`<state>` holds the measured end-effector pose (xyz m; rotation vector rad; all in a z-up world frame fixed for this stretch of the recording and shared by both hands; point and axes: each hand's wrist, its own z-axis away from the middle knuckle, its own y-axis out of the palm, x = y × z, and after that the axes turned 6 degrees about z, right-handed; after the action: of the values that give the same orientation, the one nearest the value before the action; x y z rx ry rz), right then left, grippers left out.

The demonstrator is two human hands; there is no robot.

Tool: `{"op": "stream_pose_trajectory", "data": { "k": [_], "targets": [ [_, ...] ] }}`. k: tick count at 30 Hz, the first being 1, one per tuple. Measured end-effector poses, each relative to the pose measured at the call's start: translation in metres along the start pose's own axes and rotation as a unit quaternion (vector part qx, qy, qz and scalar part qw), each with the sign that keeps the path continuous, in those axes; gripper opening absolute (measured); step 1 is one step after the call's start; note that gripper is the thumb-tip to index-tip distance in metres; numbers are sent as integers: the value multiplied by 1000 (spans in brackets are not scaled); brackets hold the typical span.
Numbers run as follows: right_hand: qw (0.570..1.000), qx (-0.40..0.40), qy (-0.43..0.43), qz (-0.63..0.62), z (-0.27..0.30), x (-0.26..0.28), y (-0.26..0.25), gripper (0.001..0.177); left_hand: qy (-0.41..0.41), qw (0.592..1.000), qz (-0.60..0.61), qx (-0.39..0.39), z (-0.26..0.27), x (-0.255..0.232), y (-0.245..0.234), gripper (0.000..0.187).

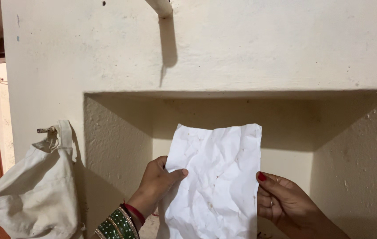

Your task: The person folds a red cloth and places it on a shelf. They then handle a small box, a plastic bag containing small items, and a white paper, moving them between a wall shelf and a window ledge. Finally, they pick up a nail polish bottle and a thin stick, manipulating them briefly before the video ends.

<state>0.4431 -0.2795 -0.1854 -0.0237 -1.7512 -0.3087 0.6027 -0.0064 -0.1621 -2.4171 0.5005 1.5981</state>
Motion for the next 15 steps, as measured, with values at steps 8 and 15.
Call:
{"op": "stream_pose_trajectory", "data": {
  "k": [8, 15],
  "targets": [
    [999, -32, 5, -44, -4, -10, -2, 26, -62, 998, 0, 16, 0, 0, 4, 36],
    [998, -31, 20, -57, -14, -17, 0, 27, -84, 991, 75, 68, 1, 9, 6, 39]
  ]
}}
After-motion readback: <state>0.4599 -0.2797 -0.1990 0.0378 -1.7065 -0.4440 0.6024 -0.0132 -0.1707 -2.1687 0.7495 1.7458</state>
